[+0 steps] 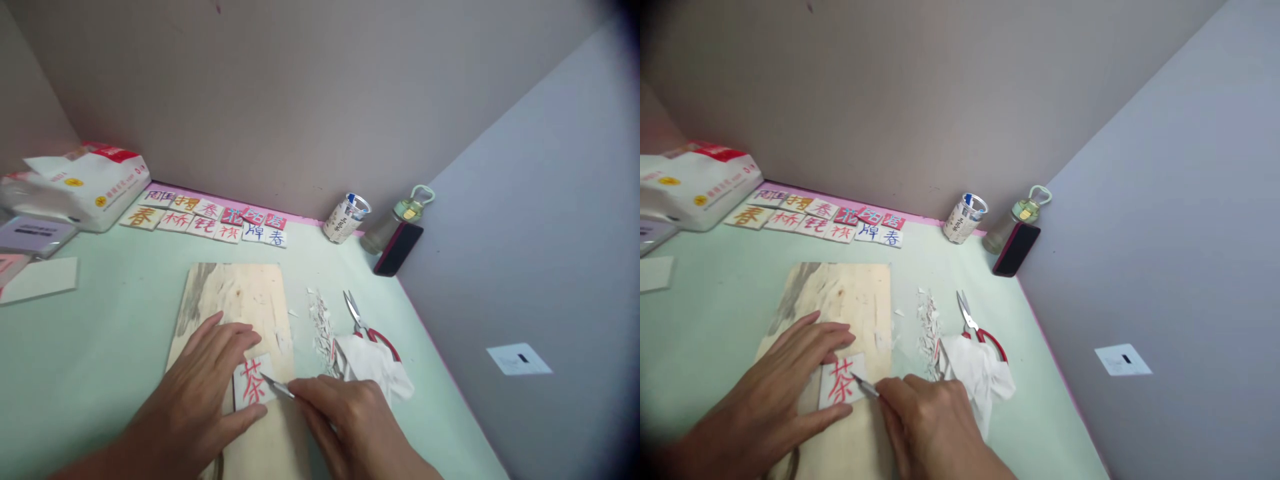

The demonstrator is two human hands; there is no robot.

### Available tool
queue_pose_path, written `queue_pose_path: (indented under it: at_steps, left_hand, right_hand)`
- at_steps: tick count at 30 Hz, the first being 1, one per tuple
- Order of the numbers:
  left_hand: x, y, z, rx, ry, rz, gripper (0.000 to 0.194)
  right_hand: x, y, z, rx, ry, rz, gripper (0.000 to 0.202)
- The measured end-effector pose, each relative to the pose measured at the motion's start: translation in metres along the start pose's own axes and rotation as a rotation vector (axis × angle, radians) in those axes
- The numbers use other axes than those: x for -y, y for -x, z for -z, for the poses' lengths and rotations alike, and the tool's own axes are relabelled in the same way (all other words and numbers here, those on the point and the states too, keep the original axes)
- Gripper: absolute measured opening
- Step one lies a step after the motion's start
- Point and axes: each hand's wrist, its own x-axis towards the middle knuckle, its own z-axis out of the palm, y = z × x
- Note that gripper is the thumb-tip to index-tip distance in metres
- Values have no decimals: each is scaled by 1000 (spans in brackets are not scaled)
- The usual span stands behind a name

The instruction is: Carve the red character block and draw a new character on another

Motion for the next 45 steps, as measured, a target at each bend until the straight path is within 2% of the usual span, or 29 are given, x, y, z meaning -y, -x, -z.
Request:
queue_pose_path:
  at_steps: [6, 11, 19, 25, 31, 34, 40, 45]
  left_hand:
    - [0, 0, 3, -30, -22, -43, 45]
    - [1, 2, 2, -17, -15, -48, 50]
    - [2, 3, 0, -4, 14, -21, 51]
    - [1, 3, 0, -23, 30, -11, 47]
    - [2, 5, -2, -31, 20, -12, 47]
    - [3, 7, -3, 0, 30, -7, 53]
    - [3, 7, -6, -14, 28, 3, 56]
    - [4, 7, -3, 9, 40, 16, 54]
  right_hand:
    - [5, -8, 7, 70, 88, -24, 20]
    - [7, -14, 10, 150, 176, -39, 18]
    - [5, -14, 9, 202, 233, 12, 24]
    - [16, -19, 16, 252, 418, 116, 27]
    - [24, -27, 25, 359, 486, 138, 20]
    - [26, -28, 26, 386, 490, 139, 19]
    - [19, -23, 25, 329, 413, 141, 21]
    - [3, -11, 27, 128, 249, 85, 16]
